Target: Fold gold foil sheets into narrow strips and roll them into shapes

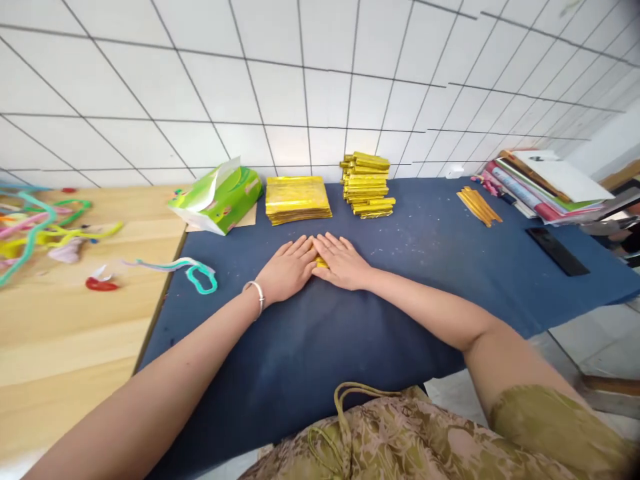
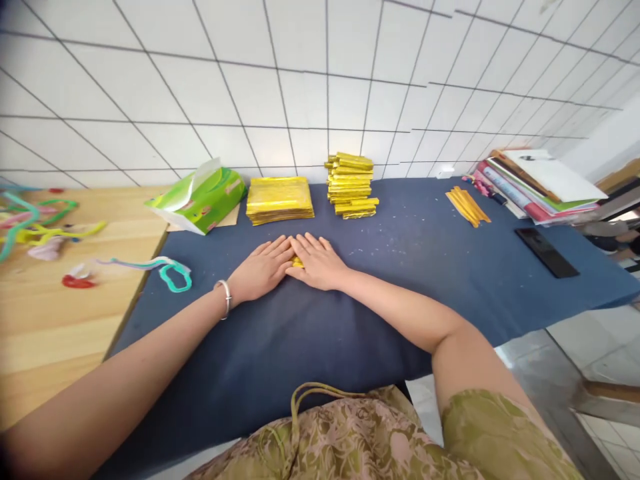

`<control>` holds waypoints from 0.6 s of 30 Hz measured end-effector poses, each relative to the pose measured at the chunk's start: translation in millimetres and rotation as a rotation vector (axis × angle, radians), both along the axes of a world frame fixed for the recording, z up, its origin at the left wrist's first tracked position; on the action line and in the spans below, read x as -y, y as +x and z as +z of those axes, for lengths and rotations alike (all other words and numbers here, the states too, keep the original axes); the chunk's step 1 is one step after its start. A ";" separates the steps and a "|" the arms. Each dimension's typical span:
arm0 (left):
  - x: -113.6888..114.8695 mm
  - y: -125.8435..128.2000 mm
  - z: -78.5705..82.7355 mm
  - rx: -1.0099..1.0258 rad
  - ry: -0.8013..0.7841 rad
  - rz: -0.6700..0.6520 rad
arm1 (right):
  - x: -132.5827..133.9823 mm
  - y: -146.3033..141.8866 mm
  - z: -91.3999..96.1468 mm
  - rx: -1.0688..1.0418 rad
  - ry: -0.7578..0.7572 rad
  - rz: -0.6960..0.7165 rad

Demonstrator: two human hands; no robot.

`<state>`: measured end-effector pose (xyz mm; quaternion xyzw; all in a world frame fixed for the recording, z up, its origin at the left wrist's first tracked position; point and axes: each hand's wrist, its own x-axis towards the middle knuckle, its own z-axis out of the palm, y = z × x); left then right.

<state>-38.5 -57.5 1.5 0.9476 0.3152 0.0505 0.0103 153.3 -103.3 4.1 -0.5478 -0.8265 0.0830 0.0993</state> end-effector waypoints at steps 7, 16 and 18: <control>2.4 7.4 -3.6 -0.085 0.012 0.058 | 5.3 10.7 -8.3 -0.052 0.067 -0.013; 5.1 9.7 -1.6 -0.135 0.003 0.103 | 3.4 12.6 -15.0 -0.129 0.106 -0.006; 7.5 12.4 1.1 -0.141 0.011 0.108 | 2.5 13.2 -15.2 -0.139 0.095 -0.002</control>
